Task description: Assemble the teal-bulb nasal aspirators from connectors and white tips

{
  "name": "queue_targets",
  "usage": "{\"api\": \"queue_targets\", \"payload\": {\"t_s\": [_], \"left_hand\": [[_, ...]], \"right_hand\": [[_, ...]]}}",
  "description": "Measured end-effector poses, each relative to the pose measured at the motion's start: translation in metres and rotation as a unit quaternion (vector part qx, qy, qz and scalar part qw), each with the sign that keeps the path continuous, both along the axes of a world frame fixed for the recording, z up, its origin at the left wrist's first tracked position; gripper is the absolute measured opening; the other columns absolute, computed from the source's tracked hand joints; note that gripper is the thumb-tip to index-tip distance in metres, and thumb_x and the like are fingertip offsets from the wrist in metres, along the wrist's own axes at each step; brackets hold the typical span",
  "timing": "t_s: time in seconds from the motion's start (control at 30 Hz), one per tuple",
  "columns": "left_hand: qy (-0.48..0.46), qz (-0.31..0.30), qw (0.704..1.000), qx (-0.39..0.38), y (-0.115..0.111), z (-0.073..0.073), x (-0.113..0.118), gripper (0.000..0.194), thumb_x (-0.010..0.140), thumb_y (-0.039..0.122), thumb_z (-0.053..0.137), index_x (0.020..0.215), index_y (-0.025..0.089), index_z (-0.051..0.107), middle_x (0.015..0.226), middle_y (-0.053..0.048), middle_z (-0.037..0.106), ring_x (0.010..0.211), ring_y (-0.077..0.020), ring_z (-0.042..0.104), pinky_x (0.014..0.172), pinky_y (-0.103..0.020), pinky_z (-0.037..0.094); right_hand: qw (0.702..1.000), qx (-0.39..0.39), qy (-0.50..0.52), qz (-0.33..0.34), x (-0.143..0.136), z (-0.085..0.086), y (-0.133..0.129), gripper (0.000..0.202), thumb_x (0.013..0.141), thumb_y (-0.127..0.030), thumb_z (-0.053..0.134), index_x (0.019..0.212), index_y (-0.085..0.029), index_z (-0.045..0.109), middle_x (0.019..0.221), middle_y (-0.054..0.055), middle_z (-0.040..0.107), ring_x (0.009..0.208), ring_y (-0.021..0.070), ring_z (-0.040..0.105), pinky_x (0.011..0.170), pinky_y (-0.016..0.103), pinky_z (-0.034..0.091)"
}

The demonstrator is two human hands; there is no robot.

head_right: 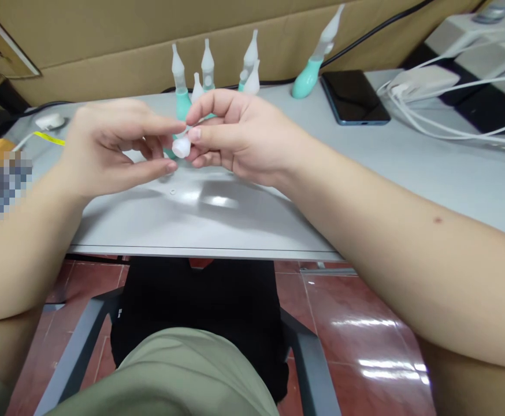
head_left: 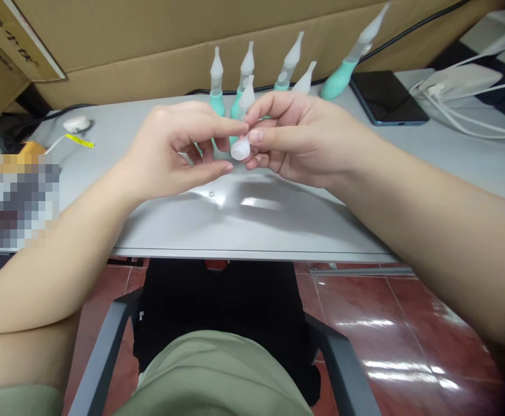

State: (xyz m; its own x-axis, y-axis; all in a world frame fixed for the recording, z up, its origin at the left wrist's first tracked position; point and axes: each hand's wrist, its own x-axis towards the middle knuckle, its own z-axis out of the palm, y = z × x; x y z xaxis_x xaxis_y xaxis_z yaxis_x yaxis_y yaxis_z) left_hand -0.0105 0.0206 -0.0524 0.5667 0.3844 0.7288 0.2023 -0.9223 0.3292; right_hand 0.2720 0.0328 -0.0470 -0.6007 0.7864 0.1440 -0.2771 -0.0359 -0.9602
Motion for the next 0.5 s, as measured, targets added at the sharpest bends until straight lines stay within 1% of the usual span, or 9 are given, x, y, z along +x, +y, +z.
{"api": "queue_targets", "payload": {"t_s": [0.07, 0.1, 0.17, 0.2, 0.3, 0.37, 0.43, 0.5], "left_hand": [[-0.003, -0.006, 1.0, 0.008, 0.004, -0.003, 0.003, 0.039, 0.121, 0.066, 0.086, 0.142, 0.037, 0.101, 0.114, -0.009, 0.094, 0.097, -0.0243, 0.09, 0.073, -0.034, 0.073], [-0.006, -0.007, 1.0, 0.014, 0.006, -0.004, 0.005, 0.037, 0.121, 0.066, 0.086, 0.141, 0.038, 0.102, 0.115, -0.009, 0.095, 0.099, -0.0248, 0.09, 0.074, -0.034, 0.074], [-0.02, -0.005, 0.999, 0.032, 0.008, -0.007, 0.007, 0.035, 0.12, 0.065, 0.088, 0.137, 0.039, 0.104, 0.113, -0.009, 0.094, 0.095, -0.0233, 0.089, 0.071, -0.033, 0.073], [-0.03, -0.004, 0.999, 0.042, 0.008, -0.008, 0.008, 0.034, 0.12, 0.064, 0.089, 0.137, 0.039, 0.104, 0.112, -0.009, 0.093, 0.092, -0.022, 0.088, 0.069, -0.032, 0.071], [-0.056, 0.003, 0.996, 0.068, 0.005, -0.009, 0.012, 0.032, 0.121, 0.059, 0.088, 0.138, 0.037, 0.104, 0.11, -0.008, 0.091, 0.089, -0.0192, 0.086, 0.065, -0.028, 0.067], [-0.058, 0.009, 0.996, 0.073, 0.0, -0.008, 0.016, 0.03, 0.122, 0.056, 0.085, 0.136, 0.036, 0.103, 0.11, -0.007, 0.09, 0.09, -0.0185, 0.086, 0.066, -0.027, 0.066], [-0.052, 0.023, 0.996, 0.069, -0.004, -0.007, 0.02, 0.033, 0.123, 0.059, 0.082, 0.13, 0.033, 0.102, 0.107, -0.007, 0.09, 0.091, -0.0194, 0.087, 0.065, -0.028, 0.066], [-0.058, 0.04, 0.995, 0.064, -0.004, -0.006, 0.024, 0.042, 0.123, 0.067, 0.079, 0.123, 0.031, 0.1, 0.102, -0.008, 0.089, 0.092, -0.0216, 0.086, 0.063, -0.029, 0.065]], "right_hand": [[0.999, -0.039, 0.016, 0.017, -0.002, -0.003, -0.001, 0.037, 0.089, -0.019, 0.116, 0.101, -0.024, 0.082, 0.095, 0.0, 0.088, 0.083, 0.0155, 0.082, 0.082, 0.026, 0.071], [0.998, -0.051, 0.017, 0.024, -0.003, -0.003, -0.001, 0.038, 0.088, -0.018, 0.117, 0.1, -0.024, 0.081, 0.093, 0.0, 0.087, 0.081, 0.0149, 0.081, 0.08, 0.024, 0.071], [0.998, -0.063, 0.003, 0.028, -0.004, -0.003, -0.004, 0.039, 0.087, -0.017, 0.118, 0.098, -0.022, 0.08, 0.089, 0.0, 0.085, 0.079, 0.0144, 0.081, 0.077, 0.023, 0.07], [0.998, -0.063, -0.006, 0.021, -0.004, -0.002, -0.005, 0.039, 0.089, -0.017, 0.118, 0.098, -0.022, 0.08, 0.089, 0.001, 0.085, 0.079, 0.0149, 0.082, 0.077, 0.023, 0.07], [0.998, -0.054, -0.032, 0.0, -0.004, 0.002, -0.008, 0.035, 0.098, -0.023, 0.115, 0.096, -0.02, 0.081, 0.092, 0.004, 0.086, 0.082, 0.0173, 0.084, 0.076, 0.025, 0.069], [0.998, -0.048, -0.05, -0.004, -0.004, 0.005, -0.009, 0.031, 0.1, -0.019, 0.114, 0.094, -0.019, 0.083, 0.091, 0.005, 0.085, 0.083, 0.0177, 0.084, 0.075, 0.025, 0.068], [0.998, -0.03, -0.059, -0.012, -0.004, 0.005, -0.01, 0.026, 0.101, -0.013, 0.11, 0.092, -0.018, 0.086, 0.088, 0.005, 0.083, 0.082, 0.0176, 0.082, 0.075, 0.026, 0.067], [0.999, 0.019, -0.029, -0.041, -0.006, 0.004, -0.011, 0.021, 0.102, -0.01, 0.106, 0.092, -0.018, 0.09, 0.085, 0.005, 0.083, 0.079, 0.017, 0.079, 0.075, 0.027, 0.066]]}}
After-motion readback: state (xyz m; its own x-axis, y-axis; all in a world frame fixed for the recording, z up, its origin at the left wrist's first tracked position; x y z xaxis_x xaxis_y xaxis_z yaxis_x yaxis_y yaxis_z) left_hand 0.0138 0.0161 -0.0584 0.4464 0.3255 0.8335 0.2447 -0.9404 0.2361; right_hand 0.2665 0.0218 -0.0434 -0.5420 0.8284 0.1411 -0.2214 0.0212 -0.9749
